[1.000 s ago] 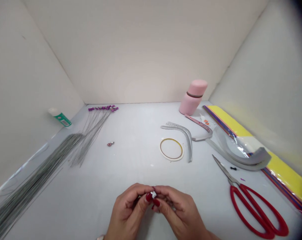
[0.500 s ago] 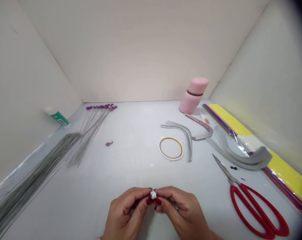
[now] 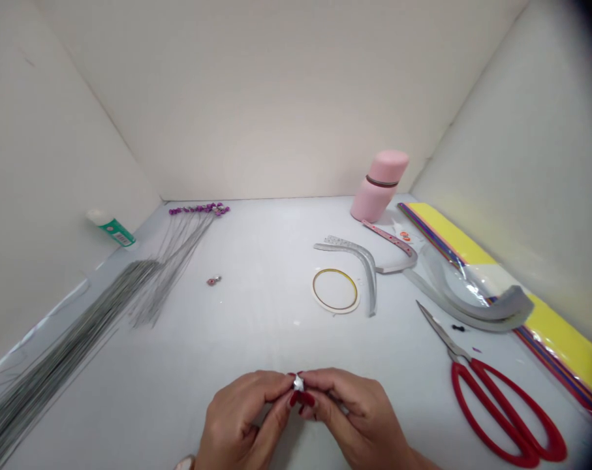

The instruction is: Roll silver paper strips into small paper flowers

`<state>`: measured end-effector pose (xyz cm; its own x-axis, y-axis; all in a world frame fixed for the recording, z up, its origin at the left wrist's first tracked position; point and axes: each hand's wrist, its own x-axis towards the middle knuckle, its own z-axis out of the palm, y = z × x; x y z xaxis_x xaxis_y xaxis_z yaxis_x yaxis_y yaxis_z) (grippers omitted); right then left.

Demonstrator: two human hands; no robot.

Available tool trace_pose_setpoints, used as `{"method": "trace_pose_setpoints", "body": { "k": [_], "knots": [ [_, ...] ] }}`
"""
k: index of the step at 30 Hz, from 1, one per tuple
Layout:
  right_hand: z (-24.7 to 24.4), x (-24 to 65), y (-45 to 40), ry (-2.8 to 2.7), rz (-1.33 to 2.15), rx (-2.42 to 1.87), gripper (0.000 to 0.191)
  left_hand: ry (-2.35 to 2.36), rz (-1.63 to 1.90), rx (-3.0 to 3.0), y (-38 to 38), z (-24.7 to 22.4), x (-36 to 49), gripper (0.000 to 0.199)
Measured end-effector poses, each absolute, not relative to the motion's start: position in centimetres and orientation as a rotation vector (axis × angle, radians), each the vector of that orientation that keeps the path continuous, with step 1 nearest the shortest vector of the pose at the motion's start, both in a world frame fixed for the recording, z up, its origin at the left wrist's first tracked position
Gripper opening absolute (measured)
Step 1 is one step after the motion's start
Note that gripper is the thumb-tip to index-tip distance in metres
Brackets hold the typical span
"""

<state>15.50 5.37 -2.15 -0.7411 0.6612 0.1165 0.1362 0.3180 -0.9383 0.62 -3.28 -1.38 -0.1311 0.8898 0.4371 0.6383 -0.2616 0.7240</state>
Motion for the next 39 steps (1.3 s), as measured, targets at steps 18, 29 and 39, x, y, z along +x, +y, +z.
{"method": "trace_pose_setpoints", "body": {
  "k": [18, 29, 39],
  "knots": [
    [-1.7, 15.5, 5.4, -2.244, 1.121, -0.556, 0.016, 1.826, 1.38, 2.179, -3.0, -0.6, 1.0, 0.012],
    [-1.8, 15.4, 4.8, -2.228, 1.309, -0.659, 0.018, 1.827, 1.3, 2.028, -3.2, -1.3, 1.0, 0.011],
    [-1.8, 15.0, 5.0, -1.911, 1.724, -0.864, 0.029, 1.638, 1.216, 1.36, -2.6, -1.1, 0.7, 0.013]
  ]
}}
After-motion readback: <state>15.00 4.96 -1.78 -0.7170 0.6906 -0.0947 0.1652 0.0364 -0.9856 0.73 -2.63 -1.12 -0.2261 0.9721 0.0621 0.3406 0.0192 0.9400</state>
